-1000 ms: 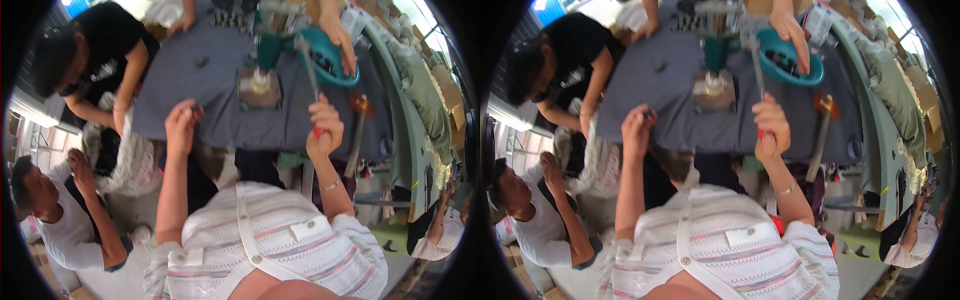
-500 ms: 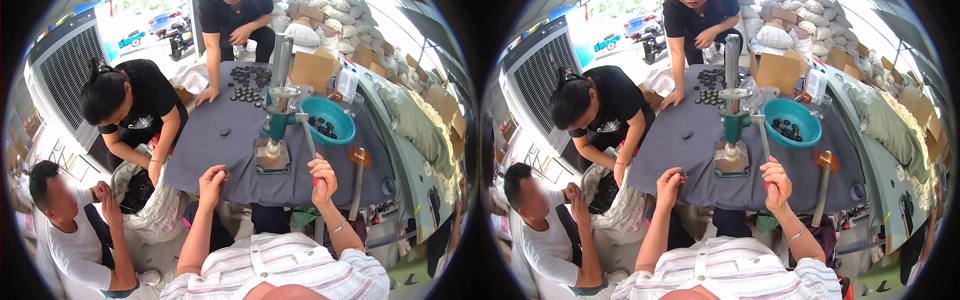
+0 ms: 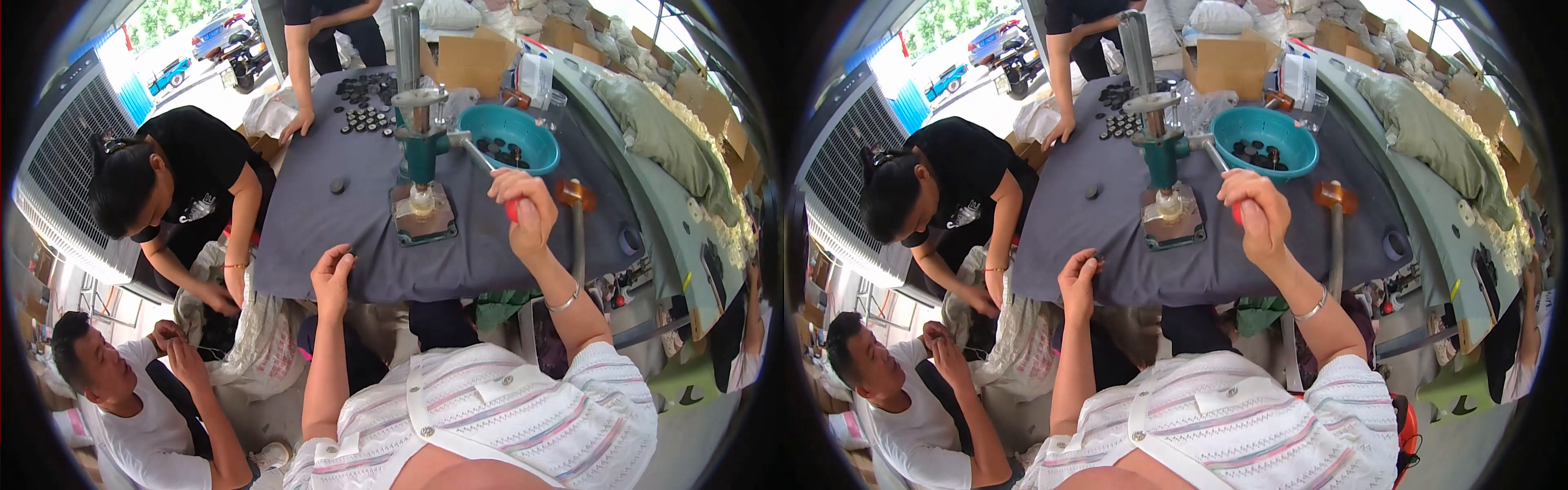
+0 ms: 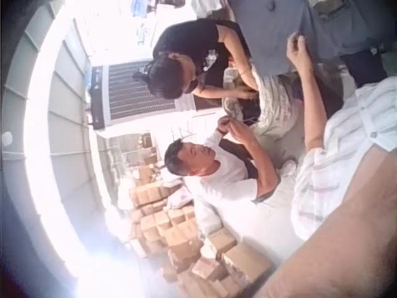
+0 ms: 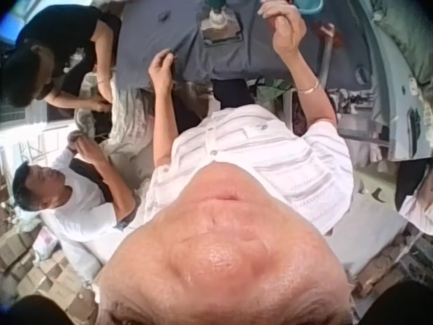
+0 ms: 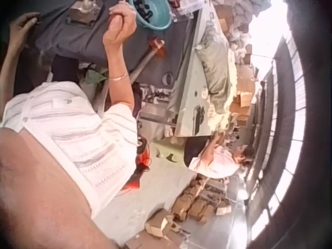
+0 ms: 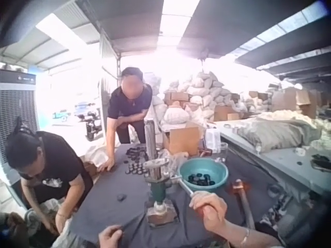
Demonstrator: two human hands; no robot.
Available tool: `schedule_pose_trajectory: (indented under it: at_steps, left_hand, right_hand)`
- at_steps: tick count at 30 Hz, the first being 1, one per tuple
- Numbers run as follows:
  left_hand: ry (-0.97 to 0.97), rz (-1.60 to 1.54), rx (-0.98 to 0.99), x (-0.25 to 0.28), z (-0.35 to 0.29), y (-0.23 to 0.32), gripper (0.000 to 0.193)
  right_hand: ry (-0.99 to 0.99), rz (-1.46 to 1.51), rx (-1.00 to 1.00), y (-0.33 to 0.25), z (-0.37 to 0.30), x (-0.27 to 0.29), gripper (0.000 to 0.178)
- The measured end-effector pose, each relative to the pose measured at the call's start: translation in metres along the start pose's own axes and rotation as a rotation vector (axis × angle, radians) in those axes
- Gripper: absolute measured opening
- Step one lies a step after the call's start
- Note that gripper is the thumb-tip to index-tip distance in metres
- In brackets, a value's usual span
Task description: The person assembles small plastic and rubber components using a manual press tool.
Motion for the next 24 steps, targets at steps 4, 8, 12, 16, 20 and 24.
schedule_pose_trajectory:
  at_steps: [4, 8, 12, 16, 20, 24]
  left_hand:
    - [0.025, 0.296, -0.035, -0.011, -0.006, 0.002, 0.018]
    - [0.03, 0.281, -0.072, -0.015, -0.016, -0.003, 0.021]
    - [0.067, 0.488, -0.163, -0.011, -0.014, 0.016, 0.027]
    - [0.012, 0.066, -0.029, 0.003, 0.004, 0.006, 0.034]
    - [0.003, 0.046, -0.014, -0.006, 0.009, -0.004, 0.038]
    - [0.044, 0.746, -0.311, -0.024, -0.014, 0.022, 0.036]
  right_hand:
    - [0.138, 0.08, -0.222, 0.027, 0.058, 0.018, 0.024]
    - [0.236, 0.172, -0.358, 0.05, 0.094, 0.017, 0.024]
    - [0.269, 0.126, -0.345, 0.061, 0.1, 0.013, 0.024]
    - [0.25, 0.165, -0.365, 0.07, 0.107, 0.016, 0.025]
    - [0.31, 0.241, -0.418, 0.097, 0.123, 0.021, 0.024]
    - [0.281, 0.201, -0.468, 0.121, 0.14, 0.007, 0.028]
Point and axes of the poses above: each hand's wrist, its own z-axis towards the middle knuckle, its own x-axis out of the back of the hand, y = z × x, the point moved 10 cm from there along z, towards the middle knuckle, and after that the axes turned 6 degrees about z, right-handed, at the moved point
